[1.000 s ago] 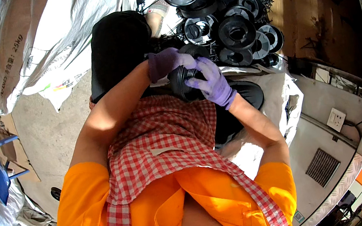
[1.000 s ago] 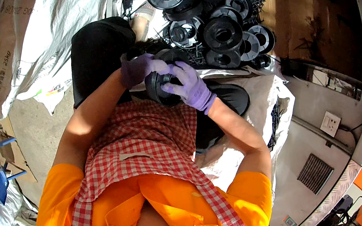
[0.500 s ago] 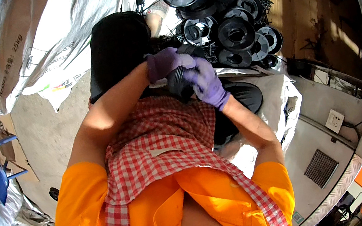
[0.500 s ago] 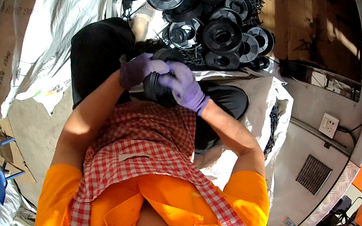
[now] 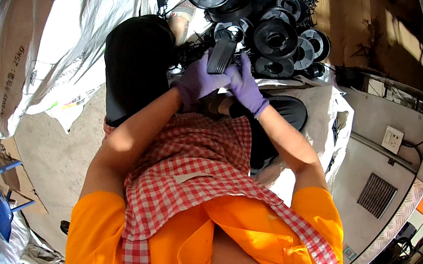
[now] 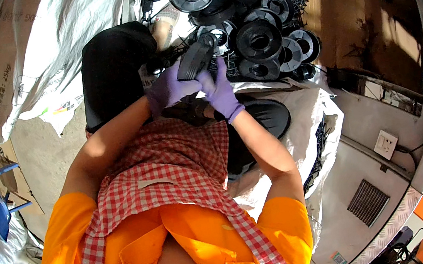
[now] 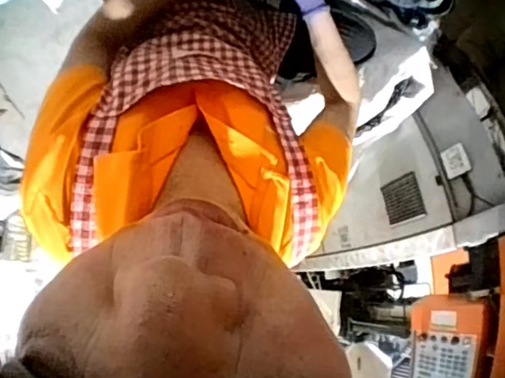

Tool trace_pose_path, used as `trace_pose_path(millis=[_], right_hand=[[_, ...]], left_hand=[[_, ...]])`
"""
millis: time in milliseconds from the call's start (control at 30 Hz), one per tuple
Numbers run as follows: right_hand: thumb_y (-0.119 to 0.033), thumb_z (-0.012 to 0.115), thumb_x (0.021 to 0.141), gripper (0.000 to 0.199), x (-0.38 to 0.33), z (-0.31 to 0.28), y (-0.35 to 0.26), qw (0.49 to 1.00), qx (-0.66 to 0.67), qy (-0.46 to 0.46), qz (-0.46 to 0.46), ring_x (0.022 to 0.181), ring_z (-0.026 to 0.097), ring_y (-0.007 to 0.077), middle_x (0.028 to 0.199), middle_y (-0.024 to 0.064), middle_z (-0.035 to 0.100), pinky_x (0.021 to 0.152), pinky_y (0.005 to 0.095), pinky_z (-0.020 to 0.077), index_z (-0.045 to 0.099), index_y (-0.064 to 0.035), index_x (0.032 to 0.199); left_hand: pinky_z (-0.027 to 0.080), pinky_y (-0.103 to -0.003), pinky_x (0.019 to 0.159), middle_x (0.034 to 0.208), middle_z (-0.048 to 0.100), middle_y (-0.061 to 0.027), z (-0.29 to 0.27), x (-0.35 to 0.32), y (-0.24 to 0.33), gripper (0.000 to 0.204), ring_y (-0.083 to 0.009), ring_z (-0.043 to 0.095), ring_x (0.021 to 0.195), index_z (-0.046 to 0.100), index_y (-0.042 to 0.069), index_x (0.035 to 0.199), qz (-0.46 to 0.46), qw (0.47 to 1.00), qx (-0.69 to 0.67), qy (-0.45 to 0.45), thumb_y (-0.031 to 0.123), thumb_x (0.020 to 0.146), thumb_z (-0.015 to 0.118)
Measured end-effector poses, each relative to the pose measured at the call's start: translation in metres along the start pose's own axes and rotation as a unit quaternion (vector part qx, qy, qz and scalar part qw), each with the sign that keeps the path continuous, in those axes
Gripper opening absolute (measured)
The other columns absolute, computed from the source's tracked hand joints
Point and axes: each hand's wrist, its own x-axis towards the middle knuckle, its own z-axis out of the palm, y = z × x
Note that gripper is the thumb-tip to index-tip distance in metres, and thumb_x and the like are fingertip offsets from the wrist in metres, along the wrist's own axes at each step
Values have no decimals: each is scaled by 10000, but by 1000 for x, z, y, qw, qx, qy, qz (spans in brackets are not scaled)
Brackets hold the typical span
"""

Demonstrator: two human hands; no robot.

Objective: The person sorts through a pile of plastic parts by hand, picking up individual pieces, turning them over, and placing them into a large white bag.

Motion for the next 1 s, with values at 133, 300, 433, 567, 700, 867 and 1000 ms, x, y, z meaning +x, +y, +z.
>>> trace_pose_path(millis=[133, 300, 433, 567, 700, 867, 1000], right_hand=[[-476, 562, 877, 512, 2, -10, -3, 852, -366, 22, -375, 1001, 572, 246, 1151, 123, 569, 843, 342, 481, 522, -76, 1196], [-569, 464, 899, 492, 41, -19, 0, 965, 221, -72, 118, 799, 610, 203, 962, 38, 644, 714, 296, 510, 561, -160, 1155], [-233, 707, 774, 385, 83, -41, 16, 849, -424, 173, -264, 934, 621, 302, 1037, 125, 644, 813, 394, 497, 592, -86, 1111], [-178, 617, 761, 804, 138, -36, 33, 722, -654, 112, -197, 1235, 397, 409, 1465, 123, 267, 1009, 500, 345, 208, -187, 1452], [-151, 451, 874, 669, 178, -32, 50, 594, -801, 19, -73, 1179, 468, 395, 1558, 72, 69, 806, 450, 491, 182, -252, 1479], [-29, 611, 719, 717, 177, -53, 49, 733, -662, 2, -156, 1048, 528, 436, 1463, 145, 240, 889, 444, 473, 345, -168, 1371], [-116, 771, 586, 778, 131, -74, 31, 831, -459, 65, -307, 1178, 416, 406, 1298, 220, 371, 1000, 420, 385, 417, -94, 1278]], left_hand=[[476, -356, 863, 1081, 628, -172, 4, 2, 2, 724, -290, 615, 1013, 449, 8, 1265, 0, 998, -45, -49, 268, 662, 754], [489, -380, 829, 1072, 609, -226, 11, -5, 21, 823, -342, 617, 980, 315, 8, 1384, 155, 976, 104, 109, 161, 683, 719], [479, -339, 832, 1042, 628, -131, 12, 46, 43, 668, -202, 612, 956, 417, 26, 1318, 61, 937, -75, 334, 104, 709, 679], [461, -355, 889, 1175, 570, -146, -9, 125, -22, 761, -247, 574, 1035, 339, 59, 1377, -40, 887, -235, 395, 95, 694, 670], [403, -382, 991, 1323, 465, -198, -24, 128, -84, 820, -298, 497, 1177, 254, 53, 1426, -142, 855, -165, 471, 84, 706, 643], [367, -398, 1021, 1331, 446, -215, -8, 115, -57, 697, -330, 466, 1210, 335, 11, 1364, -76, 861, 139, 484, 112, 739, 626], [367, -400, 1011, 1240, 525, -178, 10, 102, -28, 599, -306, 487, 1168, 459, -3, 1261, -48, 942, 4, 333, 207, 752, 694]])
